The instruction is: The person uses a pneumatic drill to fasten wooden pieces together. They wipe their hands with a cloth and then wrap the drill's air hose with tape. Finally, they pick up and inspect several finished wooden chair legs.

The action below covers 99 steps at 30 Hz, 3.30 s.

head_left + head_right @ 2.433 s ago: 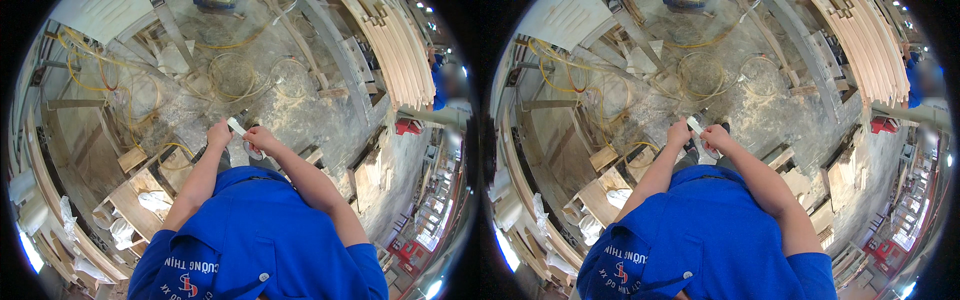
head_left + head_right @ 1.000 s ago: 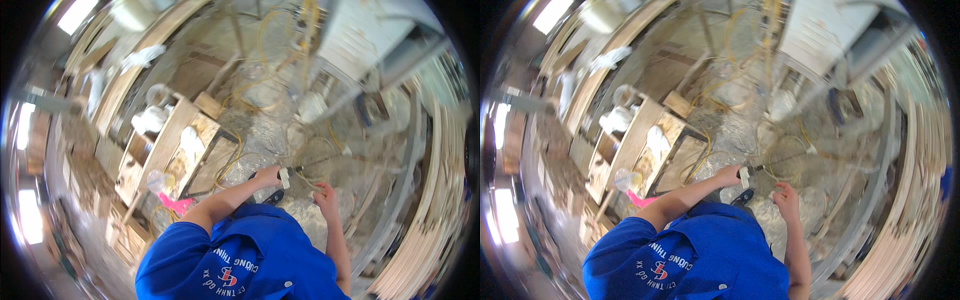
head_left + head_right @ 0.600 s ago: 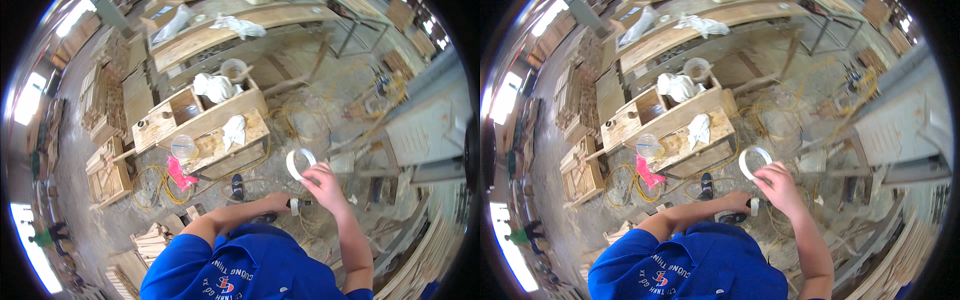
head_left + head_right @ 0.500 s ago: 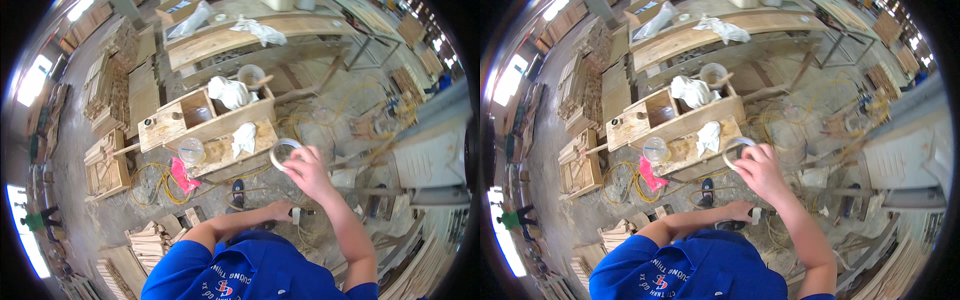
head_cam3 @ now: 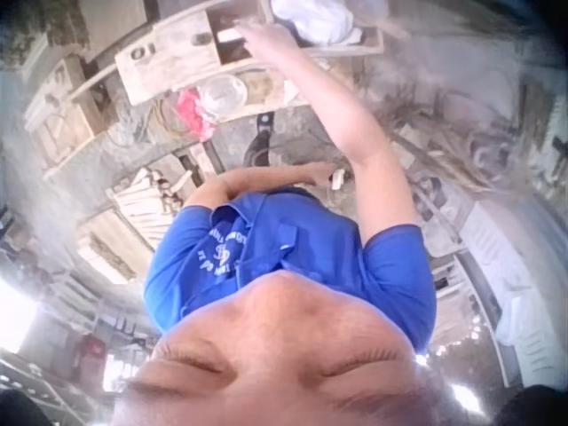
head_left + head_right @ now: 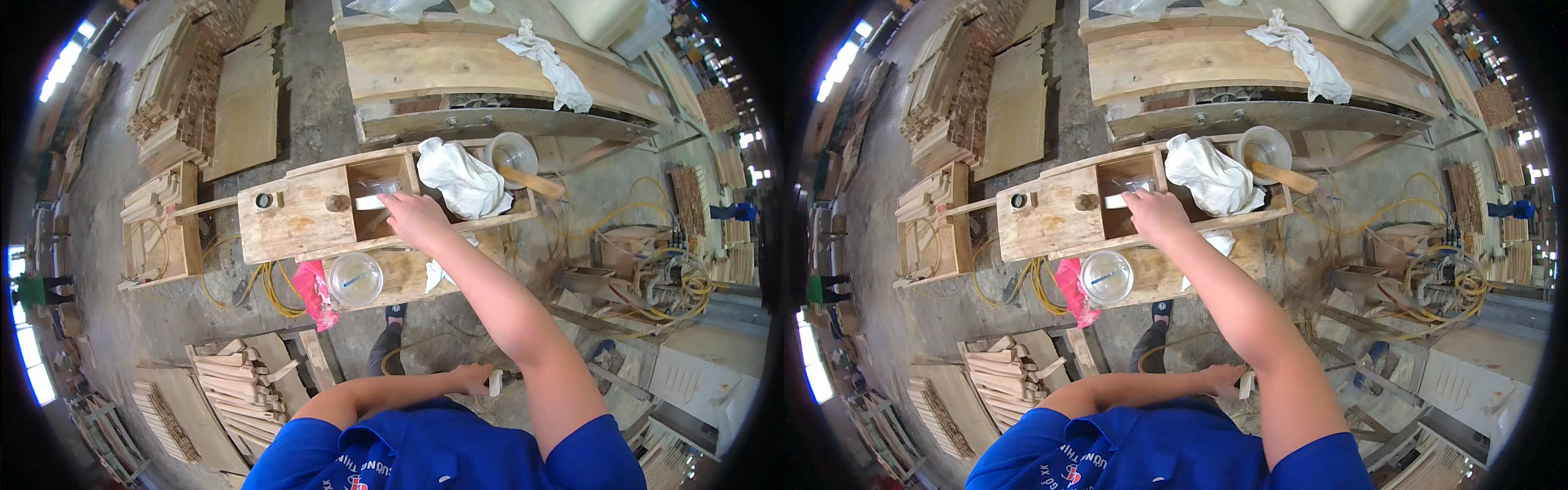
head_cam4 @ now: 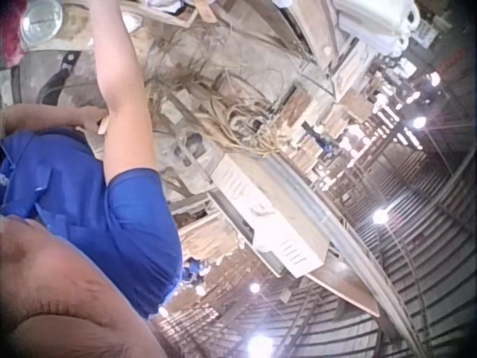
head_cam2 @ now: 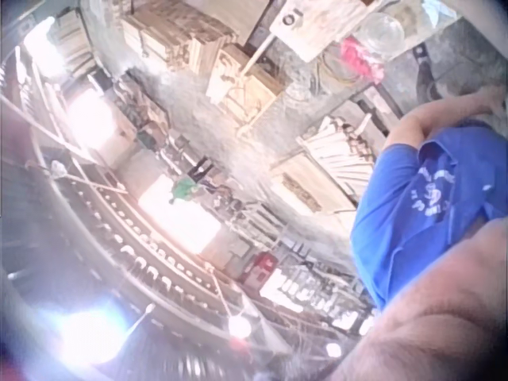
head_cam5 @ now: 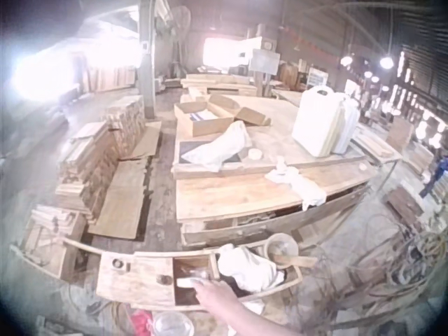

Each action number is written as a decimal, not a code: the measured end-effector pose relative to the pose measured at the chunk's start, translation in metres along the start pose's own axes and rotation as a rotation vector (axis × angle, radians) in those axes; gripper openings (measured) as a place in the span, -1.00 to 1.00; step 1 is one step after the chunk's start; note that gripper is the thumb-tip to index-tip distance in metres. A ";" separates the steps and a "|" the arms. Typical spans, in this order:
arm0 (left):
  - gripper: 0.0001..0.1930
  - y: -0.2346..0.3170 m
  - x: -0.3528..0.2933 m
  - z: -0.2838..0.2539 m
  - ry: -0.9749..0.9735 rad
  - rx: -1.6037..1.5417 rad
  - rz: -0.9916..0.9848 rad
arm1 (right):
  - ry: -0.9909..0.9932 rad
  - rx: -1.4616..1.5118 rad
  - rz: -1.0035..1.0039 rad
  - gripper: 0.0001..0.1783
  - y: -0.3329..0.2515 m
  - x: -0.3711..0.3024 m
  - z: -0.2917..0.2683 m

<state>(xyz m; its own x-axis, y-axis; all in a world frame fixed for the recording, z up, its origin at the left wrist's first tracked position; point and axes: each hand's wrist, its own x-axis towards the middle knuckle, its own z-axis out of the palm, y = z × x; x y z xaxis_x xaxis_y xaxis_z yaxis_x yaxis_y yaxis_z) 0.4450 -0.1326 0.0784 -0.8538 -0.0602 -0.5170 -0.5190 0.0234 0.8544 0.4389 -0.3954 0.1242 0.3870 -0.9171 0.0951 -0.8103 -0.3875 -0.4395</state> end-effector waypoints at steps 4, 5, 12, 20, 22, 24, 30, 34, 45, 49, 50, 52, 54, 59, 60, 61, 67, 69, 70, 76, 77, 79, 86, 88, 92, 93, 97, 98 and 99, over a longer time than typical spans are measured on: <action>-0.38 -0.016 0.003 -0.021 0.075 -0.225 0.090 | -0.003 0.450 0.104 -0.75 -0.022 -0.049 -0.063; -0.39 -0.021 0.014 -0.018 0.153 -0.120 0.103 | 0.094 0.460 0.166 -0.77 -0.023 -0.075 -0.080; -0.55 0.022 0.058 -0.021 0.441 -0.145 0.215 | 0.722 0.503 0.820 -0.76 -0.030 -0.331 -0.107; -0.73 0.117 0.054 0.055 0.181 -0.975 0.109 | 0.924 1.041 1.036 -0.36 -0.062 -0.467 -0.059; -0.74 0.129 0.049 0.087 0.253 -0.995 0.112 | 0.987 1.032 0.916 -0.31 -0.067 -0.486 -0.064; -0.75 0.133 0.044 0.115 0.267 -1.047 0.126 | 0.909 0.712 1.095 -0.34 -0.088 -0.503 -0.082; -0.74 0.170 0.019 0.185 0.104 -0.952 0.068 | 1.035 1.811 0.871 -0.55 -0.124 -0.601 -0.083; -0.66 0.185 0.009 0.216 0.016 -0.687 0.159 | 0.711 2.187 0.393 -0.47 -0.143 -0.643 -0.068; -0.48 0.188 0.017 0.258 0.244 -0.672 0.254 | 0.987 1.901 0.683 -0.50 -0.160 -0.654 -0.063; -0.52 0.173 0.026 0.254 0.324 -0.737 0.147 | 1.009 1.850 0.859 -0.54 -0.165 -0.650 -0.069; -0.53 0.167 0.029 0.253 0.366 -0.754 0.130 | 1.003 1.826 0.917 -0.54 -0.167 -0.647 -0.070; -0.55 0.155 0.036 0.254 0.516 -0.678 0.041 | 1.027 1.621 1.016 -0.53 -0.162 -0.642 -0.057; -0.56 0.150 0.039 0.257 0.596 -0.657 -0.007 | 1.030 1.461 1.078 -0.52 -0.154 -0.642 -0.043; -0.56 0.131 0.047 0.255 0.709 -0.688 -0.098 | 0.950 1.309 1.132 -0.64 -0.148 -0.635 -0.027; -0.56 0.127 0.048 0.254 0.719 -0.708 -0.098 | 0.947 1.293 1.128 -0.64 -0.148 -0.634 -0.026; -0.57 0.124 0.049 0.254 0.725 -0.727 -0.100 | 0.948 1.276 1.128 -0.64 -0.149 -0.633 -0.026; -0.57 0.119 0.049 0.254 0.789 -0.793 -0.109 | 1.002 1.054 1.123 -0.67 -0.155 -0.620 -0.019; -0.58 0.126 0.044 0.257 0.709 -0.814 -0.051 | 1.002 1.218 1.076 -0.68 -0.155 -0.623 -0.018; -0.57 0.135 0.038 0.258 0.631 -0.827 -0.001 | 0.986 1.391 1.027 -0.67 -0.151 -0.627 -0.022; -0.26 0.149 0.018 0.255 0.161 -0.477 0.417 | 0.877 2.037 0.769 -0.54 -0.146 -0.657 -0.037; -0.26 0.153 0.019 0.250 0.061 -0.676 0.358 | 0.867 2.164 0.691 -0.52 -0.144 -0.665 -0.038; -0.30 0.159 0.020 0.241 -0.125 -1.042 0.241 | 0.856 2.352 0.540 -0.46 -0.143 -0.675 -0.036; -0.52 0.151 0.043 0.241 -0.096 -0.881 0.155 | 0.781 2.513 0.423 -0.43 -0.152 -0.674 -0.029; -0.63 0.153 0.043 0.242 -0.004 -0.892 0.085 | 0.793 2.355 0.621 -0.45 -0.158 -0.670 -0.030; -0.79 0.157 0.045 0.244 0.194 -0.920 -0.053 | 0.823 1.814 0.946 -0.57 -0.159 -0.654 -0.028; -0.79 0.157 0.044 0.245 0.198 -0.914 -0.049 | 0.883 1.856 0.951 -0.63 -0.162 -0.653 -0.027; -0.82 0.154 0.043 0.244 0.291 -0.922 -0.034 | 0.933 1.637 0.983 -0.68 -0.164 -0.645 -0.026; -0.83 0.153 0.045 0.244 0.303 -0.924 -0.016 | 0.935 1.542 1.019 -0.69 -0.163 -0.642 -0.025; -0.84 0.151 0.046 0.243 0.335 -0.898 -0.014 | 0.936 1.446 1.052 -0.69 -0.162 -0.639 -0.023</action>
<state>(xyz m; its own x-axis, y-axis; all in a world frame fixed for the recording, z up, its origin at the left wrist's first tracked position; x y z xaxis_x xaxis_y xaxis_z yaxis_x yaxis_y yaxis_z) 0.3175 0.1104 0.1711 -0.7198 -0.3407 -0.6048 -0.1862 -0.7445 0.6411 0.3130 0.2516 0.1555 -0.5977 -0.6333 -0.4916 0.5400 0.1353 -0.8307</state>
